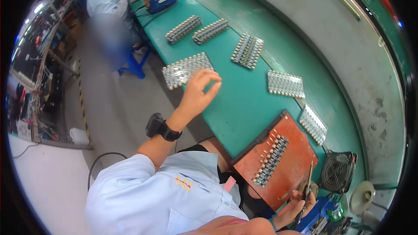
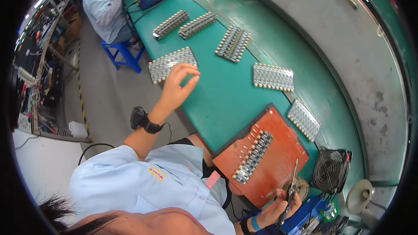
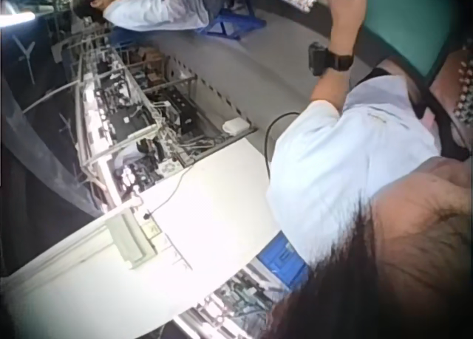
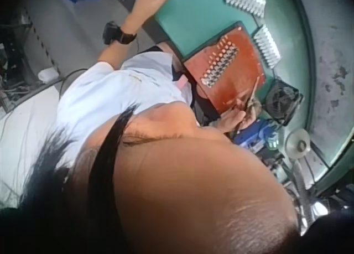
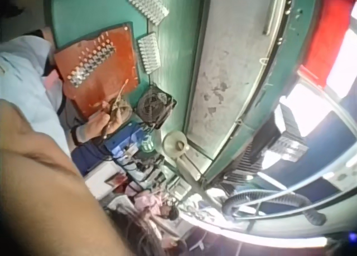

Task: Soldering electronic components onto printed circuit boards at an industrial assembly station.

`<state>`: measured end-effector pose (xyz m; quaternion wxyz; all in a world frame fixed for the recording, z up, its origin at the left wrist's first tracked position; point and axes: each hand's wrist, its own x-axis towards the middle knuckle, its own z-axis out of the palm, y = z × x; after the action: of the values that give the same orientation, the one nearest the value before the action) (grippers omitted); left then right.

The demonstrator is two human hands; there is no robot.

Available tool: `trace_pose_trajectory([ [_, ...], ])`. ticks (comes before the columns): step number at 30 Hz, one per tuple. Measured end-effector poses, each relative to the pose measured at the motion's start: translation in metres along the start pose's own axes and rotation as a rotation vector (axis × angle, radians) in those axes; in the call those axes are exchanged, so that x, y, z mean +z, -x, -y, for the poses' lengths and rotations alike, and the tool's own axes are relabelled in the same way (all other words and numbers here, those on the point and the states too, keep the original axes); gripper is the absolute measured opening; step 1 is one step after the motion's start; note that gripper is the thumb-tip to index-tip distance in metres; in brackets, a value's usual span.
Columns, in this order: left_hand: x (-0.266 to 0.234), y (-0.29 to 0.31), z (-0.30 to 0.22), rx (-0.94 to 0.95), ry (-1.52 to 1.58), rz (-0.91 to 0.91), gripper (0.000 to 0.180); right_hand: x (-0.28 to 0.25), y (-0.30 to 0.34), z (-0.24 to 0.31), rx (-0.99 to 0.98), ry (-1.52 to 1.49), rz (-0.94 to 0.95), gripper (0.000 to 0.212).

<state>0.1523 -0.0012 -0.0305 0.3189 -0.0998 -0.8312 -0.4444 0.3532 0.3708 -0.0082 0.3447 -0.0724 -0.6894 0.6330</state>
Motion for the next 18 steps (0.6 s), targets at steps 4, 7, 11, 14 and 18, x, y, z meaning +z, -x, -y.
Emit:
trace_pose_trajectory([
  [4,0.040,0.036,-0.020,0.040,-0.001,0.212,0.010,-0.003,-0.002,-0.005,-0.020,-0.054,-0.059,0.051],
  [7,0.048,0.040,-0.031,0.112,-0.055,0.318,0.010,-0.012,0.000,-0.012,-0.038,-0.069,-0.077,0.051],
  [11,0.057,0.034,-0.027,0.166,-0.036,0.363,0.009,-0.016,0.010,-0.026,-0.051,-0.128,-0.169,0.046],
  [14,0.055,0.039,-0.026,0.208,-0.109,0.338,0.009,-0.001,0.006,-0.035,0.014,-0.228,-0.200,0.031],
  [18,0.053,0.037,-0.038,0.226,-0.133,0.377,0.008,-0.011,0.014,-0.042,-0.022,-0.339,-0.163,0.035],
])
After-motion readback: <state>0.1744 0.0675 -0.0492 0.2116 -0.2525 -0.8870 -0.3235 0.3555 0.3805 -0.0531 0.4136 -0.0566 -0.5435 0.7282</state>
